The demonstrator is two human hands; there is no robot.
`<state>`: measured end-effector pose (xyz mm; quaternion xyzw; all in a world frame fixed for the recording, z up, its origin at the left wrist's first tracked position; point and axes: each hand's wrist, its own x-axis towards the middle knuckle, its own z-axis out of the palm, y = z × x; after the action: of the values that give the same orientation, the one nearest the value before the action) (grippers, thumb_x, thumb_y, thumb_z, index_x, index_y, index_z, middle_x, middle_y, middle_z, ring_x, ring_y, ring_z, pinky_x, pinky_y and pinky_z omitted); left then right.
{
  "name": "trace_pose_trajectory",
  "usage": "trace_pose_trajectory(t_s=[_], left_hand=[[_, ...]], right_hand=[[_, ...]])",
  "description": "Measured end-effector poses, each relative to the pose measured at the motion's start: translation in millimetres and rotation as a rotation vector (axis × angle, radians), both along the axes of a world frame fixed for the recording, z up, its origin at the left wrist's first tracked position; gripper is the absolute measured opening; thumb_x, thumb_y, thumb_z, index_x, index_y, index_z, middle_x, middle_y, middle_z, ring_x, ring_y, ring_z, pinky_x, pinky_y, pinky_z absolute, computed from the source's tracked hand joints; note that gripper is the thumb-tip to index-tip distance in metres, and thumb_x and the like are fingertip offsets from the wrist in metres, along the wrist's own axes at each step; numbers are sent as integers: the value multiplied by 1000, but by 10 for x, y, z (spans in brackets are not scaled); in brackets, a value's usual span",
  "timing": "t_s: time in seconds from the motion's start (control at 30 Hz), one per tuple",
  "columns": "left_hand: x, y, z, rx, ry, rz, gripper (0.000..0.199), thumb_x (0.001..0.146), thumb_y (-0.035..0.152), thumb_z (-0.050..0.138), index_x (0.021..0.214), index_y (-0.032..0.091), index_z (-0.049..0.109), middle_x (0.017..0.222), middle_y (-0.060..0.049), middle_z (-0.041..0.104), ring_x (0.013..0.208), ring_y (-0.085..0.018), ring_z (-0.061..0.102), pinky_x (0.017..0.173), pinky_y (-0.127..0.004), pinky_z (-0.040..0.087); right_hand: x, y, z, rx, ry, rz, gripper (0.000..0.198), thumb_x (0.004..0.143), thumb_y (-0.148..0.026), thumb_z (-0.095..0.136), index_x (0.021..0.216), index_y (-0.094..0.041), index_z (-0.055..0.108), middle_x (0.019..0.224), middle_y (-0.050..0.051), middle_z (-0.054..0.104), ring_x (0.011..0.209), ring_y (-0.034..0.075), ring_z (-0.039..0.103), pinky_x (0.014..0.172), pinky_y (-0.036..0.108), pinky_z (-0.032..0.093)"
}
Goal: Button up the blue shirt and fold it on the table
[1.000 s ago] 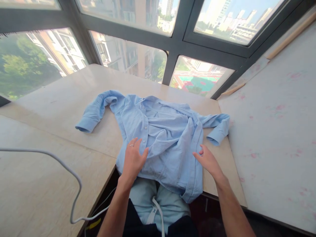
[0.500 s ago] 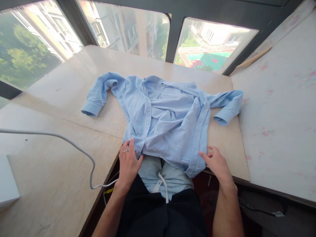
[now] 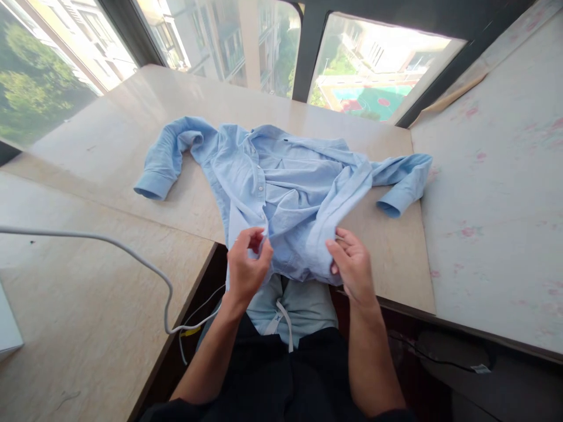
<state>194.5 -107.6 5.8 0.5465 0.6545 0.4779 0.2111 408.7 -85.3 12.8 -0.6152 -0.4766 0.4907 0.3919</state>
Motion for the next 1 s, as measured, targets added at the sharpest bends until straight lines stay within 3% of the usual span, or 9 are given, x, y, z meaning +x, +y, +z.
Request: trace_pose_trajectory(t_s=[0.1, 0.17, 0.33, 0.43, 0.53, 0.63, 0.73, 0.83, 1.0], left_hand=[[134, 129, -2, -2, -2, -270, 35, 87, 30, 62, 119, 17, 61, 113, -9, 66, 99, -17, 63, 83, -27, 51], [76, 107, -41, -15, -22, -248, 36, 88, 33, 62, 120, 16, 61, 116, -10, 66, 104, -19, 62, 85, -29, 51], [-247, -226, -176, -293, -265, -60, 31, 86, 43, 63, 99, 15, 66, 86, -6, 67, 78, -16, 62, 71, -26, 49], [-263, -443, -179, -462, -360, -183, 32, 83, 47, 64, 85, 16, 65, 76, -4, 63, 69, -15, 58, 64, -25, 46], [-122, -569, -136, -567, -379, -359, 30, 85, 47, 62, 85, 17, 66, 76, -4, 63, 69, -15, 57, 65, -25, 45], [69, -587, -115, -628, -392, -498, 28, 88, 44, 59, 91, 17, 66, 78, -4, 64, 72, -15, 57, 67, -26, 44], [228, -534, -146, -666, -387, -614, 28, 89, 42, 59, 101, 18, 67, 87, -5, 67, 80, -17, 60, 71, -27, 45], [326, -464, -206, -652, -437, -582, 42, 86, 44, 64, 120, 19, 62, 110, -9, 67, 92, -20, 61, 78, -29, 46], [392, -366, -229, -673, -1007, -537, 69, 81, 64, 64, 126, 13, 55, 124, -16, 60, 101, -21, 62, 78, -30, 50]], right_hand=[[-221, 97, -68, -35, -108, 289, 62, 83, -45, 63, 136, -13, 54, 70, 0, 62, 52, 12, 51, 50, 24, 42], [-194, 106, -130, -38, -237, 275, 62, 85, -42, 62, 138, -12, 53, 75, 2, 65, 59, 14, 55, 57, 26, 46], [118, -70, -242, -22, -268, 140, 60, 89, -50, 59, 135, -13, 56, 80, 4, 64, 70, 18, 59, 67, 31, 50], [182, -216, -276, 72, -291, 251, 62, 84, -54, 68, 133, -18, 57, 106, 9, 67, 93, 23, 63, 84, 37, 52], [132, -289, -318, 208, -395, 401, 67, 75, -49, 79, 133, -24, 58, 133, 11, 58, 124, 30, 53, 107, 46, 42], [78, -276, -361, 206, -454, 379, 54, 80, -38, 73, 131, -22, 61, 124, 12, 63, 117, 31, 57, 105, 49, 43], [89, -245, -333, 82, -316, 247, 40, 88, -35, 61, 124, -19, 65, 103, 10, 69, 94, 25, 65, 90, 43, 51], [145, -245, -229, -26, 73, 98, 40, 83, -44, 69, 113, -19, 68, 101, 9, 71, 89, 22, 66, 78, 34, 54], [213, -263, -204, -125, 372, 77, 44, 75, -44, 78, 109, -19, 64, 99, 7, 72, 85, 18, 67, 75, 28, 53]])
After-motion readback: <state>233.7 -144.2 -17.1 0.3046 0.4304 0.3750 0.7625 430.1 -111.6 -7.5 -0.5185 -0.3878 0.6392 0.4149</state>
